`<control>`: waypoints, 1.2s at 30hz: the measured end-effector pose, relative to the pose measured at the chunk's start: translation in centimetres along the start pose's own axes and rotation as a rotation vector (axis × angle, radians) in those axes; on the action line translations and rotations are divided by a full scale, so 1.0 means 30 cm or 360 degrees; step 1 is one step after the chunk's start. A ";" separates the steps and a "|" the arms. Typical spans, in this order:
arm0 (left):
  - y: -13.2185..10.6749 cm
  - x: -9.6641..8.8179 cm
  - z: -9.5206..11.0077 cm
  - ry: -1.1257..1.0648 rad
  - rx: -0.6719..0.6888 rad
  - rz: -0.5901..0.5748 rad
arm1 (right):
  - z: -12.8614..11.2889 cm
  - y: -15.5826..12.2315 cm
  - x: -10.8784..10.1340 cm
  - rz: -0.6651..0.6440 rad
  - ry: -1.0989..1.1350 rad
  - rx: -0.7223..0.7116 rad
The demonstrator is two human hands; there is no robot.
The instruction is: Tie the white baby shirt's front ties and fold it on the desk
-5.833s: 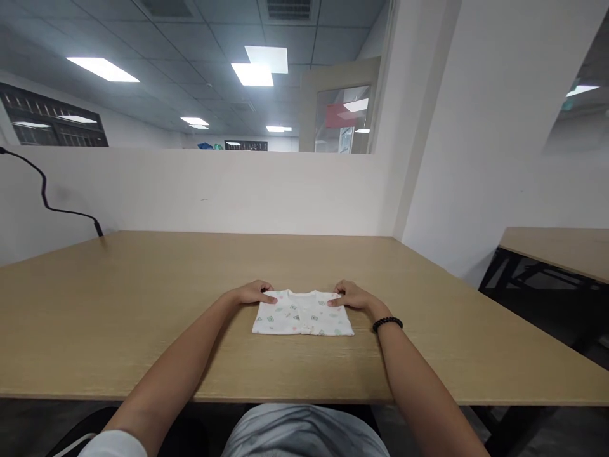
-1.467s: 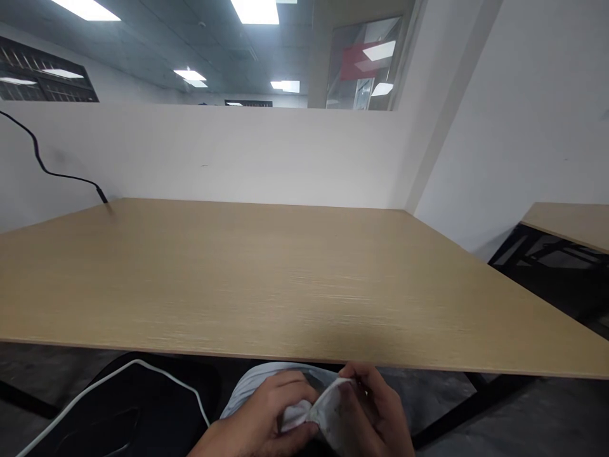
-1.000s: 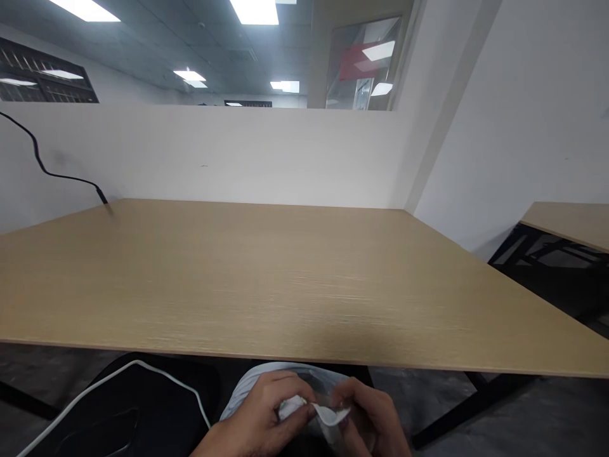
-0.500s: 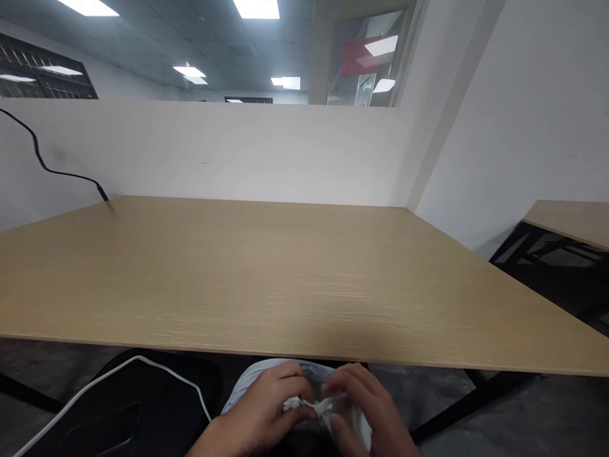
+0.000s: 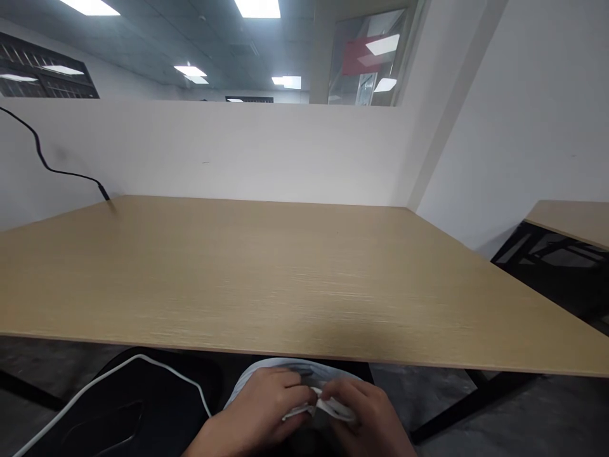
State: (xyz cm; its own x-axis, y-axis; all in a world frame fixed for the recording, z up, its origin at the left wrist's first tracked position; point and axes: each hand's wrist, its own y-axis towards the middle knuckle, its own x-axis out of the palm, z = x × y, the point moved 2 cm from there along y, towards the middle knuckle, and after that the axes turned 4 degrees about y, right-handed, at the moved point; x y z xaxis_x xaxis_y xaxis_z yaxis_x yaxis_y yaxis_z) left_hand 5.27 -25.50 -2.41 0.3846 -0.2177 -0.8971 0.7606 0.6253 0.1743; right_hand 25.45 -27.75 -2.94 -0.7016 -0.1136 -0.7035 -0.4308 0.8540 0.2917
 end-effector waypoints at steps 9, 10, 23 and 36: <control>0.014 0.014 -0.005 -0.0046 0.0063 -0.0132 | -0.017 0.004 -0.001 -0.0016 0.0045 0.0057; 0.014 0.008 -0.001 -0.0093 0.0067 -0.0122 | -0.020 0.004 -0.003 -0.0002 0.0056 0.0057; 0.020 0.033 -0.003 0.0015 0.0111 -0.0094 | -0.011 0.001 -0.006 -0.0080 0.0075 0.0030; 0.033 0.026 0.016 0.0175 0.0266 -0.0191 | -0.027 -0.008 -0.038 -0.0343 0.0014 -0.0142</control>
State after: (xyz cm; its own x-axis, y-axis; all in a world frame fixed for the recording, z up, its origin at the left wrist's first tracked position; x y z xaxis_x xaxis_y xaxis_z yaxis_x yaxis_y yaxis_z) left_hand 6.58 -25.42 -2.74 0.2335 -0.1942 -0.9528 0.8770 0.4651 0.1202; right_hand 25.88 -28.24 -1.67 -0.5928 -0.2934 -0.7500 -0.6193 0.7614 0.1917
